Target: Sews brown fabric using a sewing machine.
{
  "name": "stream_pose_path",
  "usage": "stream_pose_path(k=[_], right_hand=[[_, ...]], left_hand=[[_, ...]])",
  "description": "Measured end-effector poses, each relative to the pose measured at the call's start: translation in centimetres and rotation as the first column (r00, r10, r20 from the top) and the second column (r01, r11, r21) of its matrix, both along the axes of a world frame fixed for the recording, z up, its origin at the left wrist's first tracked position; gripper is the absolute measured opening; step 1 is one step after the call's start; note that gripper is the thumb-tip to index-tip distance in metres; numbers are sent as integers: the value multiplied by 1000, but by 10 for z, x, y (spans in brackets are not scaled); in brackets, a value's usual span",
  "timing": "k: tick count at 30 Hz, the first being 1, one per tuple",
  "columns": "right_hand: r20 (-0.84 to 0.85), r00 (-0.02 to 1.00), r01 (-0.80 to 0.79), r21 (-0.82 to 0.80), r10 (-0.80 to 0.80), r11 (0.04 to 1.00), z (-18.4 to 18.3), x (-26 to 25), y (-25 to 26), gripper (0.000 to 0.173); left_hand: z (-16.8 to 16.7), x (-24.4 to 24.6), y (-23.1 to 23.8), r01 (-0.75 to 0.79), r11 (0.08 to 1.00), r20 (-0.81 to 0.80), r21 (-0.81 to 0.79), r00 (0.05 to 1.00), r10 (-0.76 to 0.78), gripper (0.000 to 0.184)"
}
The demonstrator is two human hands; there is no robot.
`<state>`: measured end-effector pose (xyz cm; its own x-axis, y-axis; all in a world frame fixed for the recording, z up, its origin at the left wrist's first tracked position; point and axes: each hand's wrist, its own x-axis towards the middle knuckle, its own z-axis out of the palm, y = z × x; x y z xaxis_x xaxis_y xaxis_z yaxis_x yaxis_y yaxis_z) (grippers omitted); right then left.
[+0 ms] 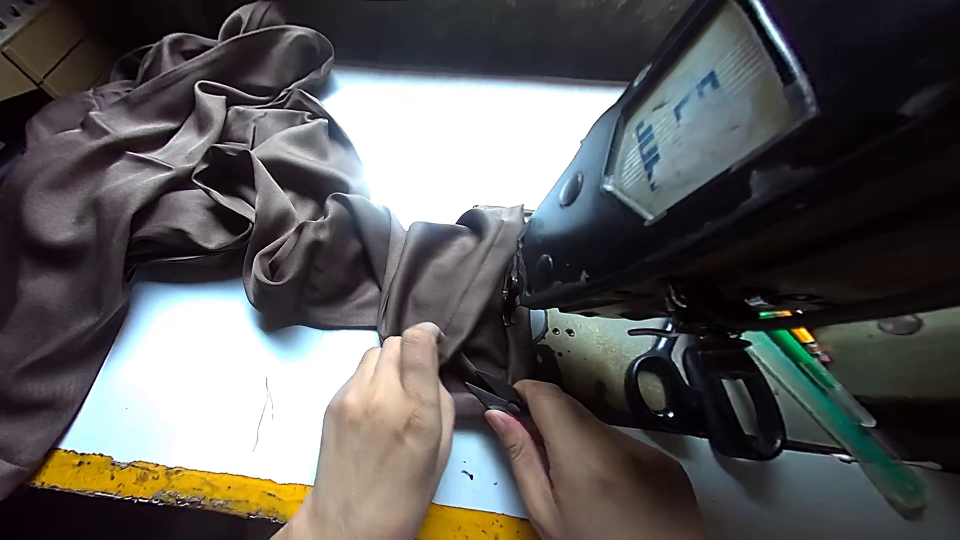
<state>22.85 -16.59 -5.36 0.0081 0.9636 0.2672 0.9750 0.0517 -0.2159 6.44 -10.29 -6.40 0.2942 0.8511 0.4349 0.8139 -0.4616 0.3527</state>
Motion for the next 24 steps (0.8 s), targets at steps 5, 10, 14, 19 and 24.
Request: stream_pose_path(k=[5, 10, 14, 19, 24], right_hand=[[-13, 999, -39, -15, 38, 999, 2, 5, 2, 41], [-193, 980, -79, -123, 54, 989, 17, 12, -2, 40], [-279, 959, -42, 4, 42, 999, 30, 17, -8, 46], [-332, 932, -118, 108, 148, 987, 33, 5, -5, 46], [-246, 953, -145, 147, 178, 979, 27, 1, 5, 44]], left_hand=[[5, -17, 5, 252, 956, 647, -151, 757, -97, 13], [14, -15, 2, 520, 832, 954, -191, 296, 34, 18], [20, -13, 2, 501, 843, 962, -197, 266, 66, 37], [21, -15, 5, 561, 803, 967, -199, 248, 66, 45], [22, -19, 5, 590, 769, 946, -247, 319, 59, 35]])
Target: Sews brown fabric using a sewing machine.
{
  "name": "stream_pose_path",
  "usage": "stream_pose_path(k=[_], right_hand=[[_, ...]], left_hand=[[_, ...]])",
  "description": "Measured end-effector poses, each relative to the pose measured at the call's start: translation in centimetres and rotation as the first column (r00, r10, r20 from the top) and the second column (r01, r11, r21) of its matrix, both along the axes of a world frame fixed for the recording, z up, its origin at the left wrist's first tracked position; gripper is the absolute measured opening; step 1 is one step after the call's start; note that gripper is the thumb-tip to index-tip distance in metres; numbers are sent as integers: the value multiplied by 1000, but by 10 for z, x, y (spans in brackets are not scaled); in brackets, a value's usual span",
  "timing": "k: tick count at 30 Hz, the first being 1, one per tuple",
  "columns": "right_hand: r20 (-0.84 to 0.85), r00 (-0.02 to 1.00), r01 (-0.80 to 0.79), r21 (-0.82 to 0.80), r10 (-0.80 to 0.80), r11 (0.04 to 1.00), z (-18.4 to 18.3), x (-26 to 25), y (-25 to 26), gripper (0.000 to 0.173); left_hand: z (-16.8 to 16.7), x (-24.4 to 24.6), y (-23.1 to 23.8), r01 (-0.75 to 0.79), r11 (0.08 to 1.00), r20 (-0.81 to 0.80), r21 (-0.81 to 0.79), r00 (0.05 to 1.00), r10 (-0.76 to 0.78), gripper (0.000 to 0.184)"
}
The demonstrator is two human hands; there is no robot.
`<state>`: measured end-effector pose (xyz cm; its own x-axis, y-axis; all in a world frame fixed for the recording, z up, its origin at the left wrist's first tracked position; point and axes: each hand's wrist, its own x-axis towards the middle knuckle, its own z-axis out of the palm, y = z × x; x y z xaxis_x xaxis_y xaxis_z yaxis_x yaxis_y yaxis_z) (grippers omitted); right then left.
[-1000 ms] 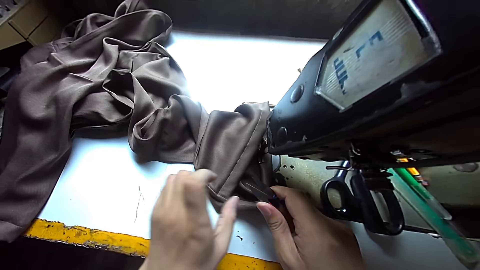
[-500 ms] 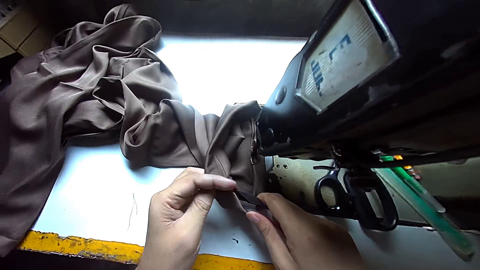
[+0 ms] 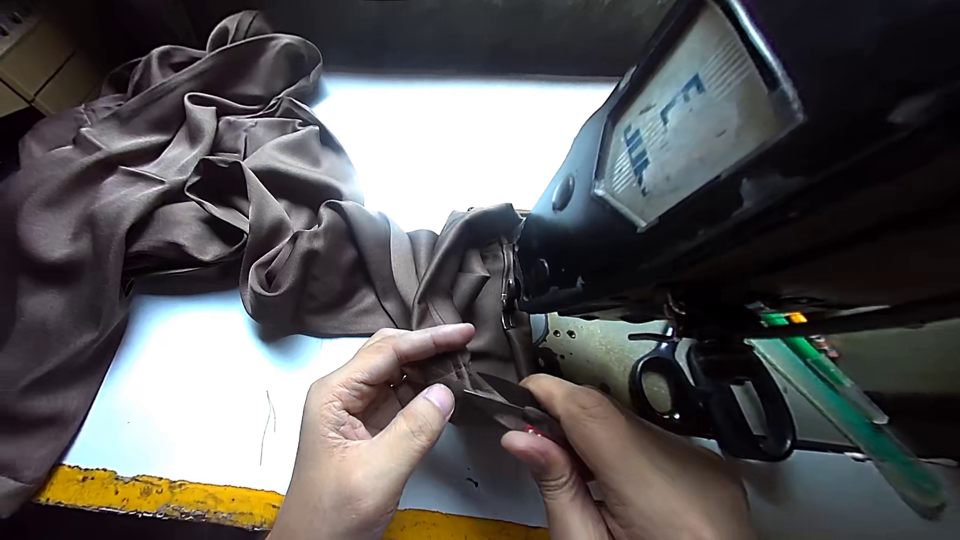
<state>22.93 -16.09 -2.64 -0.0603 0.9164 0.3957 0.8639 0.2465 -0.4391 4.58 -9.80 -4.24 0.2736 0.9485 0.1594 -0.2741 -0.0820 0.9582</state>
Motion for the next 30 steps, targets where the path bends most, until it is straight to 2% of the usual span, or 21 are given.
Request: stream_pose_path(k=[6, 11, 21, 30], right_hand=[[177, 984, 27, 32, -33, 999, 13, 0, 3, 36], [239, 968, 70, 57, -82, 996, 12, -5, 2, 36], [163, 973, 154, 78, -165, 985, 0, -14, -8, 39], [106, 979, 165, 106, -176, 981, -6, -17, -9, 39]], left_hand=[[-1, 5, -2, -129, 991, -27, 37, 991, 130, 29], [-4, 10, -5, -202, 976, -53, 84, 977, 206, 18], [-9, 14, -8, -250, 966, 37, 64, 968, 248, 15], [-11, 18, -11, -276, 955, 27, 107, 961, 275, 13]])
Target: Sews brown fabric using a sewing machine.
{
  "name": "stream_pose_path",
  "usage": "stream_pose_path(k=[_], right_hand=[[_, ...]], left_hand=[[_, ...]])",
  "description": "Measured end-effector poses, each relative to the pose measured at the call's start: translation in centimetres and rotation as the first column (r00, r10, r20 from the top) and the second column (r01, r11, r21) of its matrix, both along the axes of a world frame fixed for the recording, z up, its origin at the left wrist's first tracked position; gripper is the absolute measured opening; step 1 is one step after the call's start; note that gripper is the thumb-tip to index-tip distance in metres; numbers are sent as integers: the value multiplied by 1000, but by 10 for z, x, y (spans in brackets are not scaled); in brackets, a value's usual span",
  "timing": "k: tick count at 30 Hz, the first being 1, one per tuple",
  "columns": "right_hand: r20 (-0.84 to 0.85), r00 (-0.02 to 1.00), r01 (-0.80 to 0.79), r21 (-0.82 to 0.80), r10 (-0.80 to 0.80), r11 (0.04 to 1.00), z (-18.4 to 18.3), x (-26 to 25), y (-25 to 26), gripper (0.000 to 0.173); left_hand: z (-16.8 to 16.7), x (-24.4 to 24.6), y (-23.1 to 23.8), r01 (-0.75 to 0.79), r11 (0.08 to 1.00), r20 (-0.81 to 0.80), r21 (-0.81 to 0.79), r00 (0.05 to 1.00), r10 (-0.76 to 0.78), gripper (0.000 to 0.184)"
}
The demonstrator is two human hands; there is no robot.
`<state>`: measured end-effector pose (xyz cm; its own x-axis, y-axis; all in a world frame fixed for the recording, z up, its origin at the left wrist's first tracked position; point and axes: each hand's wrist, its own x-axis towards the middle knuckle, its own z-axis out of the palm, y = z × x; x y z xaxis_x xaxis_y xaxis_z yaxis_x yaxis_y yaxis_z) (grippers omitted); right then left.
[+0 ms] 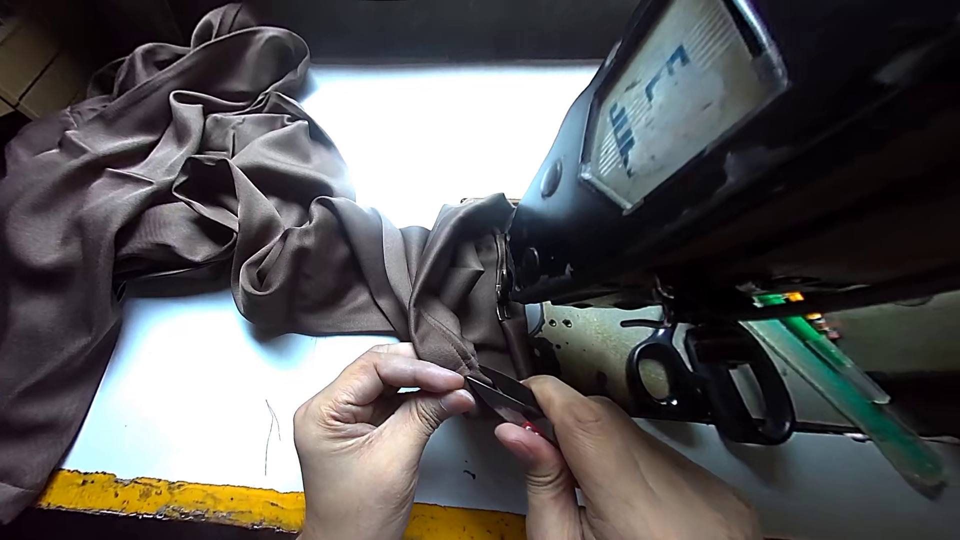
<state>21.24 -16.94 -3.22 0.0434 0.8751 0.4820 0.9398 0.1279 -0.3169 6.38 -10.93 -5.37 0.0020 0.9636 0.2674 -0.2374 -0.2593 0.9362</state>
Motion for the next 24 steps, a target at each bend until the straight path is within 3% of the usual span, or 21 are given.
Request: stream_pose_path(k=[7, 24], right_hand=[[17, 1000, 22, 18, -23, 1000, -1, -2, 0, 38], [9, 1000, 19, 10, -19, 1000, 0, -3, -2, 37]], left_hand=[[-2, 1, -3, -23, 997, -100, 79, 994, 31, 11], [-2, 0, -3, -25, 996, -93, 85, 995, 33, 10]])
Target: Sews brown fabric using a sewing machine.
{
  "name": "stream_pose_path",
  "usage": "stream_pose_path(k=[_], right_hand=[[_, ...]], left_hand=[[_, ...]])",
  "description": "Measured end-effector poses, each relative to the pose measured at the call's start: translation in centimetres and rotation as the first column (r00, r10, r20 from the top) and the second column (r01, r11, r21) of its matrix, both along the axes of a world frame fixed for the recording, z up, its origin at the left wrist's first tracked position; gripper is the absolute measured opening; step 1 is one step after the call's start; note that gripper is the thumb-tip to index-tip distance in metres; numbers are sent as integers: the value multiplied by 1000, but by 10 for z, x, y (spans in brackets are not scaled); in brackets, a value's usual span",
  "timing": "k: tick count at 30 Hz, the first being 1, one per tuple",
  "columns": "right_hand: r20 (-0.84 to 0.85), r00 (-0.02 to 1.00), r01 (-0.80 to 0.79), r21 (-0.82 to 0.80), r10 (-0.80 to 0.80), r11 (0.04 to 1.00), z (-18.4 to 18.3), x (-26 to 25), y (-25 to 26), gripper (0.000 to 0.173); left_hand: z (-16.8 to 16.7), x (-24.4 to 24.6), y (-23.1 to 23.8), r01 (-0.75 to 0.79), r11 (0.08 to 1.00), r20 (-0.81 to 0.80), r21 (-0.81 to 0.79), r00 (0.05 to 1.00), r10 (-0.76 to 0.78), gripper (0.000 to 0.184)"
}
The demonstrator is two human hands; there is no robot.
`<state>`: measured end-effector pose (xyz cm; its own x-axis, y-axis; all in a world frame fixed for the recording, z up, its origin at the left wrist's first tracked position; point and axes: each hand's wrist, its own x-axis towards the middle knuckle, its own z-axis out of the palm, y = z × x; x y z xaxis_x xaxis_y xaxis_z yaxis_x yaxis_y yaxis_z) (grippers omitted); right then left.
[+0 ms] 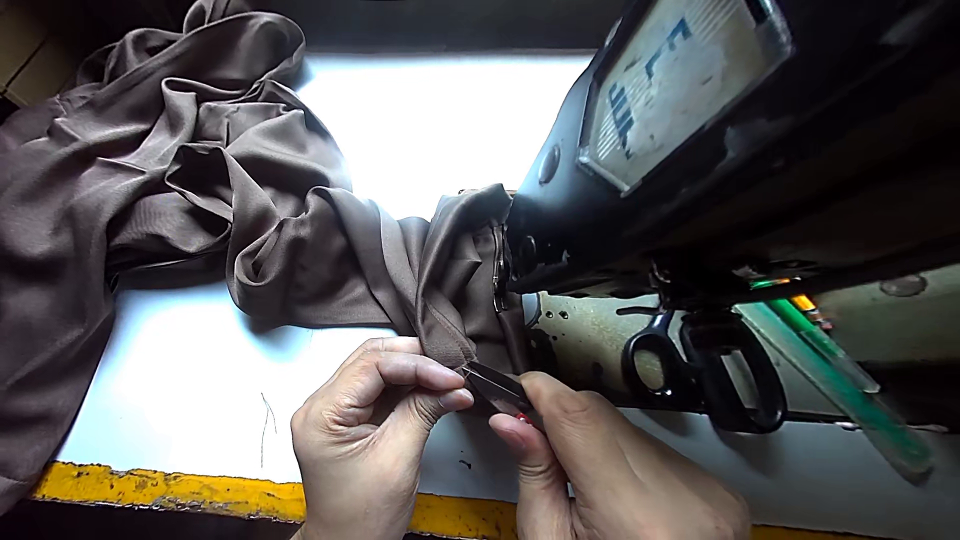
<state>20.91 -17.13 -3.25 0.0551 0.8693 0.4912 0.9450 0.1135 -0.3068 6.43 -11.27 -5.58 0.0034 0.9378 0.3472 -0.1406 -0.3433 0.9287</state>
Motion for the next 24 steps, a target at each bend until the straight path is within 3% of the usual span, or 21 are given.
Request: stream_pose_path(k=[7, 10, 12, 14, 16, 18, 20, 22, 24], right_hand=[[9, 1000, 3, 2, -3, 1000, 1, 2, 0, 35], [-69, 998, 2, -34, -4, 999, 3, 11, -7, 39], [-144, 988, 45, -70, -55, 997, 4, 31, -17, 40], [-169, 974, 137, -107, -153, 985, 3, 63, -28, 34], [-98, 943, 304, -140, -318, 942, -3, 102, -38, 36], [-2, 894, 441, -166, -447, 882, -14, 141, -45, 42], [69, 863, 505, -179, -501, 844, -24, 168, -46, 47], [99, 861, 509, -164, -499, 845, -32, 181, -43, 49], [98, 859, 511, -148, -502, 847, -37, 185, -38, 47]], left_hand=[[-2, 1, -1, 10, 1000, -12, 7, 1000, -10, 10], [-2, -6, 0, 55, 998, -34, -5, 998, -55, 8], [-2, -26, 4, 76, 997, -122, -8, 990, -77, 6], [-3, -63, 13, -26, 999, -283, 42, 958, 37, 4], [-4, -107, 26, -225, 955, -504, 195, 812, 294, 15], [0, -134, 34, -285, 892, -668, 351, 590, 452, 37], [6, -128, 31, -126, 891, -721, 437, 544, 430, 36], [14, -94, 21, 183, 873, -775, 451, 566, 281, 29], [20, -56, 18, 504, 755, -872, 420, 454, 183, 34]])
